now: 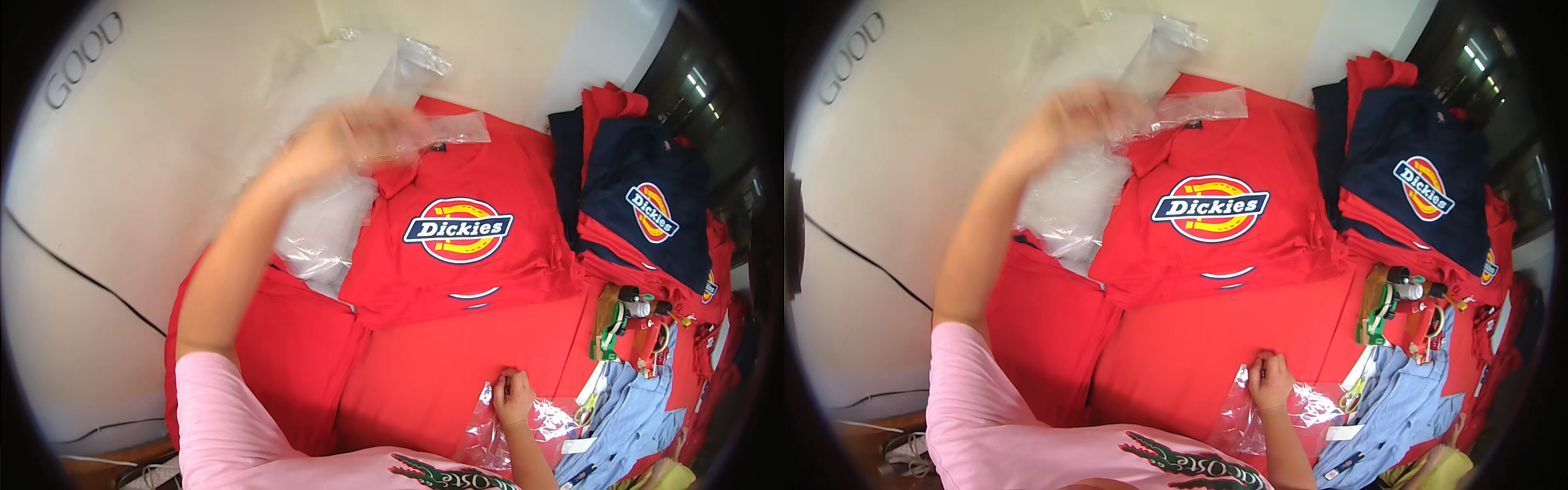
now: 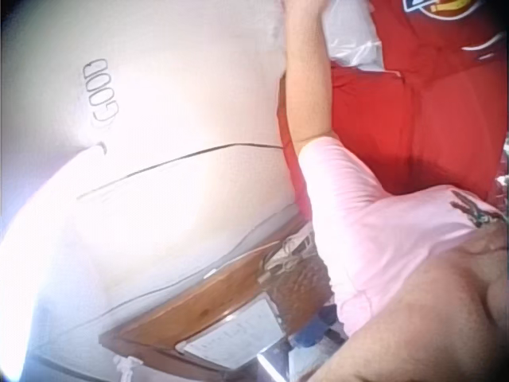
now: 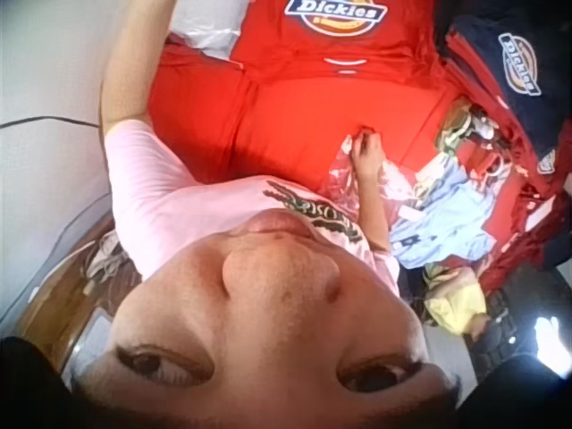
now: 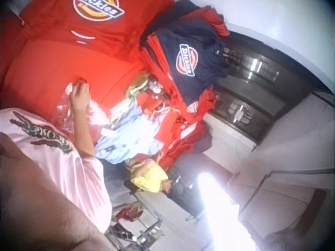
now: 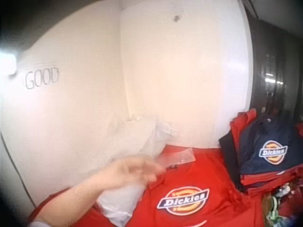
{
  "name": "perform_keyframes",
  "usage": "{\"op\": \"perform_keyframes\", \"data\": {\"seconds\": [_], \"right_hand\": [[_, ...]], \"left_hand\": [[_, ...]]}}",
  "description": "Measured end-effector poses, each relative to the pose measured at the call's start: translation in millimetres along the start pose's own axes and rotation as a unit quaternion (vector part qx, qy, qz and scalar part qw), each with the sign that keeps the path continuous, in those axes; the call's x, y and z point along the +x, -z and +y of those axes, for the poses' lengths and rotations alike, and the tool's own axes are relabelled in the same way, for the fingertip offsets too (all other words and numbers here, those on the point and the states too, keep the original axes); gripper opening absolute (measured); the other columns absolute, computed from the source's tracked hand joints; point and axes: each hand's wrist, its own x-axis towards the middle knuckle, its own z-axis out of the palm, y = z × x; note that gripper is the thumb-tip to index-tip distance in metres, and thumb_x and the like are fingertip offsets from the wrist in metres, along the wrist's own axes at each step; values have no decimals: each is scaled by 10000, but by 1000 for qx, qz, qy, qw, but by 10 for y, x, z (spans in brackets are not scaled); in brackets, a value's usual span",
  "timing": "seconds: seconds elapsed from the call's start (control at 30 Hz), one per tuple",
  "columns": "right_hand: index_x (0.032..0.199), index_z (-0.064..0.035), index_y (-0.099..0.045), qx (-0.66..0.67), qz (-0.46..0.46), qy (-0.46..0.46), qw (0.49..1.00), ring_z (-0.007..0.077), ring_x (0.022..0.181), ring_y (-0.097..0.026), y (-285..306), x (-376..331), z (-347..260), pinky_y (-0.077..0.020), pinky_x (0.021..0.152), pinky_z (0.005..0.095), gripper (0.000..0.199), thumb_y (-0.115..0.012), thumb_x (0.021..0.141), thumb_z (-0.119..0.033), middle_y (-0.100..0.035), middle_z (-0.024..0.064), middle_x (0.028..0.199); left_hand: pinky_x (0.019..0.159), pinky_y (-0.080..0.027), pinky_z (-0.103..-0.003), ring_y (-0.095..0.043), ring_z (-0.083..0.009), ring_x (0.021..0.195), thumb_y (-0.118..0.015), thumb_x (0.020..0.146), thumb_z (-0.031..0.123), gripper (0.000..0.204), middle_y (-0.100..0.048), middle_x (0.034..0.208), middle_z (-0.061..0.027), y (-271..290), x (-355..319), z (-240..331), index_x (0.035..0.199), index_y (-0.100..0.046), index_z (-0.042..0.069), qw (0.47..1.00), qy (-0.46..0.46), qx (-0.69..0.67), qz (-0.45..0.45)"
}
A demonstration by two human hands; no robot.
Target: The person sorts red and blue shirts, places a blue shirt into a plastic bag, and then handles bubble wrap.
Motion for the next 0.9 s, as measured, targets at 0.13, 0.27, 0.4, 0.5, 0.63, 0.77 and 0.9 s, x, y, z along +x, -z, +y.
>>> {"op": "perform_keyframes", "data": {"seconds": [0.13, 0.27, 0.4, 0.5, 0.63, 0.77, 0.9], "right_hand": [[929, -80, -641, 19, 33, 10, 999, 273, 627, -623, 14, -7, -51, -492, 553, 395, 72, -692, 878, -73, -614, 87, 796], [960, -105, -648, 2, 33, 13, 999, 288, 665, -648, -12, -51, -4, -516, 585, 421, 61, -676, 913, -132, -633, 82, 814], [1001, -73, -664, 36, 31, -5, 999, 299, 700, -658, 155, -71, -82, -525, 615, 423, 99, -675, 938, -149, -661, 114, 833], [1053, -60, -695, 153, 52, -18, 987, 220, 657, -643, 286, -356, -97, -518, 614, 364, 130, -690, 962, -153, -680, 102, 825], [1092, -39, -712, 265, -40, -114, 957, 108, 645, -601, 917, -1148, -352, -484, 608, 294, 179, -715, 965, -166, -671, 55, 771], [1078, -23, -710, 368, -157, -186, 898, 98, 653, -585, 1263, -2137, -123, -474, 604, 301, 242, -741, 927, -209, -643, 35, 712], [974, -17, -709, 397, -203, -200, 872, 81, 673, -588, 1681, -3052, 87, -476, 607, 290, 177, -734, 900, -176, -631, 11, 708]], "left_hand": [[934, -536, -419, -689, -312, 1036, -644, 1050, 175, 237, -719, 1182, -124, -1417, -1284, 758, 1224, -725, 36, 804, -352, -177, -446], [1039, -472, -480, -598, -374, 1233, -601, 1072, 241, 370, -605, 1372, -221, -2059, -2201, 1209, 1367, -634, 21, 729, -359, -284, -508], [934, -510, -458, -646, -365, 1096, -603, 1063, 204, 300, -662, 1243, -191, -2342, -2588, 1787, 1284, -673, 14, 743, -376, -208, -513], [929, -519, -419, -652, -351, 1125, -601, 1062, 164, 267, -668, 1262, -198, -2728, -3044, 1956, 1223, -679, -33, 743, -330, -246, -528], [946, -558, -470, -696, -373, 1106, -584, 1067, 57, 244, -706, 1203, -223, -3101, -3576, 2103, 1270, -625, -72, 746, -128, -409, -509], [940, -553, -394, -687, -287, 1090, -588, 1061, 47, 202, -677, 1175, -210, -3538, -3906, 2371, 1219, -577, -78, 697, -68, -582, -413], [902, -561, -394, -701, -298, 1042, -581, 1064, 87, 223, -690, 1127, -225, -4132, -4060, 2741, 1196, -606, -91, 670, -164, -577, -436]]}}
